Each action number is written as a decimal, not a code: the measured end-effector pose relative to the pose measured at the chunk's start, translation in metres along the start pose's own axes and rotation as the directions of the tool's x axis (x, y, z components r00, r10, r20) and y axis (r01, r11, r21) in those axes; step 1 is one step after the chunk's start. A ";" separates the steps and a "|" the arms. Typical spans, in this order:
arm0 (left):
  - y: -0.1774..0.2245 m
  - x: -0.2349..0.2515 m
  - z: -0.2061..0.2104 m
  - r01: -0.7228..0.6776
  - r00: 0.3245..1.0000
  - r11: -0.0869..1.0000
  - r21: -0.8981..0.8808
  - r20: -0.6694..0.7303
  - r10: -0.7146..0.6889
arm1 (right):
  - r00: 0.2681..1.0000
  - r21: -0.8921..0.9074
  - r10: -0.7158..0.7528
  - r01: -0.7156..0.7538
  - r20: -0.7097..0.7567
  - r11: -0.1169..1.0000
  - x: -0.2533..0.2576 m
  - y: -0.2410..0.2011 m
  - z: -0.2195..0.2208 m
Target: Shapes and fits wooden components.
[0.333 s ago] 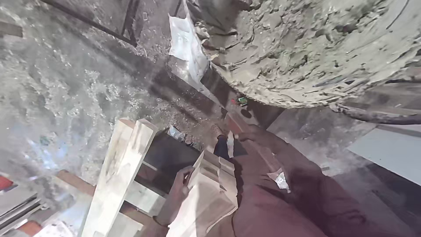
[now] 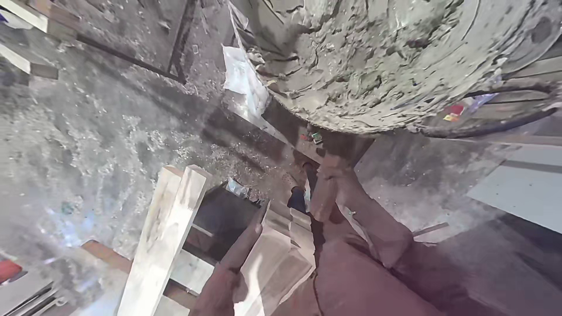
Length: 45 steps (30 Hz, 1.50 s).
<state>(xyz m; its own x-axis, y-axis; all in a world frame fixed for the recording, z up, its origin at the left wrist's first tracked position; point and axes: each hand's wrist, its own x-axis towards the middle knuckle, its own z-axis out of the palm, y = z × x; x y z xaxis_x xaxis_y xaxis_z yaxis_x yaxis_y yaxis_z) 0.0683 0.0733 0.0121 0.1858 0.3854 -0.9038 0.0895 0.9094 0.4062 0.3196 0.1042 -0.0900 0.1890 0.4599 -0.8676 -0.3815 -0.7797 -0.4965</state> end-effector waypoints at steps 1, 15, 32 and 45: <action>-0.011 -0.015 -0.015 -0.073 0.989 0.997 -0.009 0.126 0.074 | 0.995 0.093 -0.001 0.010 -0.098 0.996 0.003 0.003 0.000; -0.050 -0.034 -0.025 -0.285 0.879 0.659 0.696 -0.083 0.469 | 0.975 0.168 -0.202 0.215 -0.092 0.962 -0.020 0.000 0.089; -0.057 -0.030 -0.025 -0.342 0.797 0.651 0.678 -0.158 0.583 | 0.937 0.214 -0.341 0.350 -0.080 0.912 -0.001 0.056 0.092; -0.055 -0.029 -0.025 -0.335 0.806 0.659 0.674 -0.158 0.571 | 0.960 0.041 -0.271 0.275 -0.075 0.961 0.003 0.010 0.093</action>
<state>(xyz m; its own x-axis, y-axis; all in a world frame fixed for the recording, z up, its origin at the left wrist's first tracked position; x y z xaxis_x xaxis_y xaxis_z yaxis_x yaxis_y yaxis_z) 0.0332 0.0162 0.0127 0.0464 0.8542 -0.5179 0.6561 0.3648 0.6606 0.2325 0.1375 -0.0948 0.3523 0.6212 -0.7000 -0.3516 -0.6053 -0.7141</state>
